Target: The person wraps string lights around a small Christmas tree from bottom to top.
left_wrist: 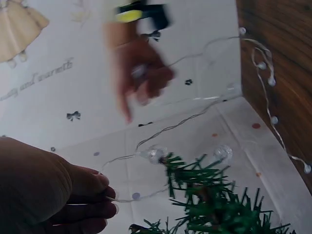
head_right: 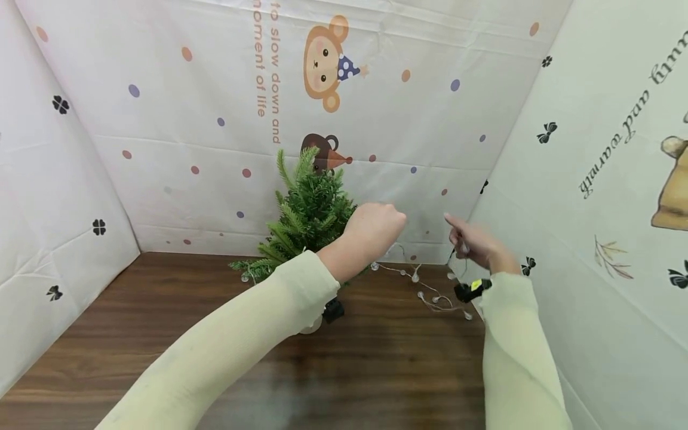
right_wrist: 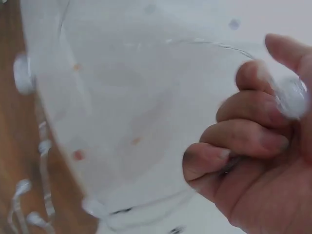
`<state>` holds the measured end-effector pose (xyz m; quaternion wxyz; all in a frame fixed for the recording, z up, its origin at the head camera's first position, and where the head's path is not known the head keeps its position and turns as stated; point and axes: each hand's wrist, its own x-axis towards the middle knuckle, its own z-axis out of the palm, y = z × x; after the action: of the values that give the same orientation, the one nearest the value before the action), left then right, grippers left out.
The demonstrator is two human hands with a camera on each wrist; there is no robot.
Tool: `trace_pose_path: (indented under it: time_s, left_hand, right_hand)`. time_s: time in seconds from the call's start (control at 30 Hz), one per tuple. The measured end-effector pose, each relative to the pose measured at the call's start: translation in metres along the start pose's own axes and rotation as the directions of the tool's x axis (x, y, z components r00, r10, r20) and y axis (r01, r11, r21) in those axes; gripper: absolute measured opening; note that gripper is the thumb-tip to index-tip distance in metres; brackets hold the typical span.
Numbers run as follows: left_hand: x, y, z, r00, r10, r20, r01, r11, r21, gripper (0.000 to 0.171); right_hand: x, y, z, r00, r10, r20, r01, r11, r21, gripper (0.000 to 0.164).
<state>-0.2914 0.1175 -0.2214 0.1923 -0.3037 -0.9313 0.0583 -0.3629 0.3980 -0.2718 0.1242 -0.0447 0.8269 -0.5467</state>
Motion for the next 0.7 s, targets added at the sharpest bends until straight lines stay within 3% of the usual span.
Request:
trace_pose_path:
  time_s: [0.1, 0.27, 0.53, 0.7]
  left_hand:
    - [0.001, 0.001, 0.005, 1.000, 0.009, -0.011, -0.008, 0.999, 0.053, 0.021]
    - [-0.001, 0.003, 0.014, 1.000, 0.003, 0.002, -0.003, 0.995, 0.098, 0.018]
    - [-0.004, 0.008, 0.027, 0.999, 0.010, 0.048, -0.016, 0.989, 0.146, 0.019]
    - [-0.006, 0.009, 0.029, 0.999, 0.026, 0.040, -0.032, 0.990, 0.138, 0.014]
  right_hand:
    - [0.000, -0.030, -0.002, 0.999, -0.052, 0.015, 0.052, 0.999, -0.005, 0.049]
    - [0.003, -0.062, 0.000, 0.988, -0.149, 0.029, 0.146, 0.987, 0.072, 0.040]
    - [0.010, -0.096, 0.019, 0.971, -0.205, -0.126, 0.210, 0.977, 0.028, 0.032]
    - [0.015, -0.110, 0.027, 0.959, -0.238, -0.152, 0.236, 0.971, -0.030, 0.028]
